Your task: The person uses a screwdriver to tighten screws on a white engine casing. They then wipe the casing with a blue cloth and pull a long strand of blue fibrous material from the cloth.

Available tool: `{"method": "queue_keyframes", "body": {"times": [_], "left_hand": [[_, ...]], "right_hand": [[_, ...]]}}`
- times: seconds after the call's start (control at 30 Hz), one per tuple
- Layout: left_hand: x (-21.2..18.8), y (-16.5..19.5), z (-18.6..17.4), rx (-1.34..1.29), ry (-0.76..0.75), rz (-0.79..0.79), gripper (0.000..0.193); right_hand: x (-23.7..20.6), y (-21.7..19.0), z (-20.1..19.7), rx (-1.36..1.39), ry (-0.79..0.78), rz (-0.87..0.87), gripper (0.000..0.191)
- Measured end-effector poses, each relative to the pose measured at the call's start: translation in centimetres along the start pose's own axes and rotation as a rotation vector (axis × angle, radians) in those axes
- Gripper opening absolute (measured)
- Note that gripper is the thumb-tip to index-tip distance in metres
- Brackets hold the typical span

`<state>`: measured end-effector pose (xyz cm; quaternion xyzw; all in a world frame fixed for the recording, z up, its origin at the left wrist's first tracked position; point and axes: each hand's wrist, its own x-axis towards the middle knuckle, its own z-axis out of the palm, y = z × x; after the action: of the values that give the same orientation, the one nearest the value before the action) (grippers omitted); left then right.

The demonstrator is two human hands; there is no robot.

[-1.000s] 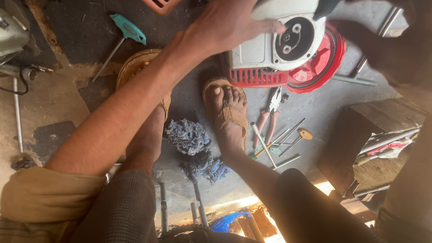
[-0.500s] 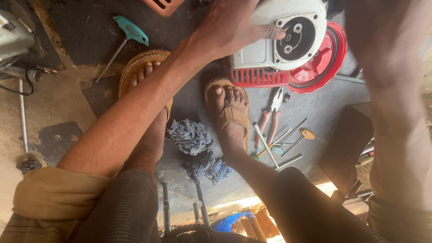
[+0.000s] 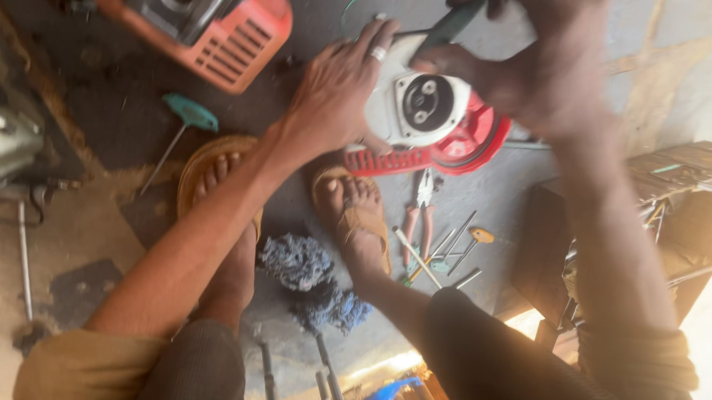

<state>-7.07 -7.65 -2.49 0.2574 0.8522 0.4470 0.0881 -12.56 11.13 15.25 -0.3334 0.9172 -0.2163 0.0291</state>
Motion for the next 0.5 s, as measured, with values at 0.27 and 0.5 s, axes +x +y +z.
{"method": "queue_keyframes", "body": {"times": [0.27, 0.5], "left_hand": [[0.5, 1.2, -0.8, 0.009, -0.049, -0.096, 0.155], [0.5, 1.6, -1.1, -0.008, -0.020, -0.065, 0.147]], "right_hand": [[1.5, -3.7, 2.1, -0.287, 0.071, 0.220, 0.009], [1.7, -3.0, -0.8, -0.078, -0.066, 0.097, 0.027]]}}
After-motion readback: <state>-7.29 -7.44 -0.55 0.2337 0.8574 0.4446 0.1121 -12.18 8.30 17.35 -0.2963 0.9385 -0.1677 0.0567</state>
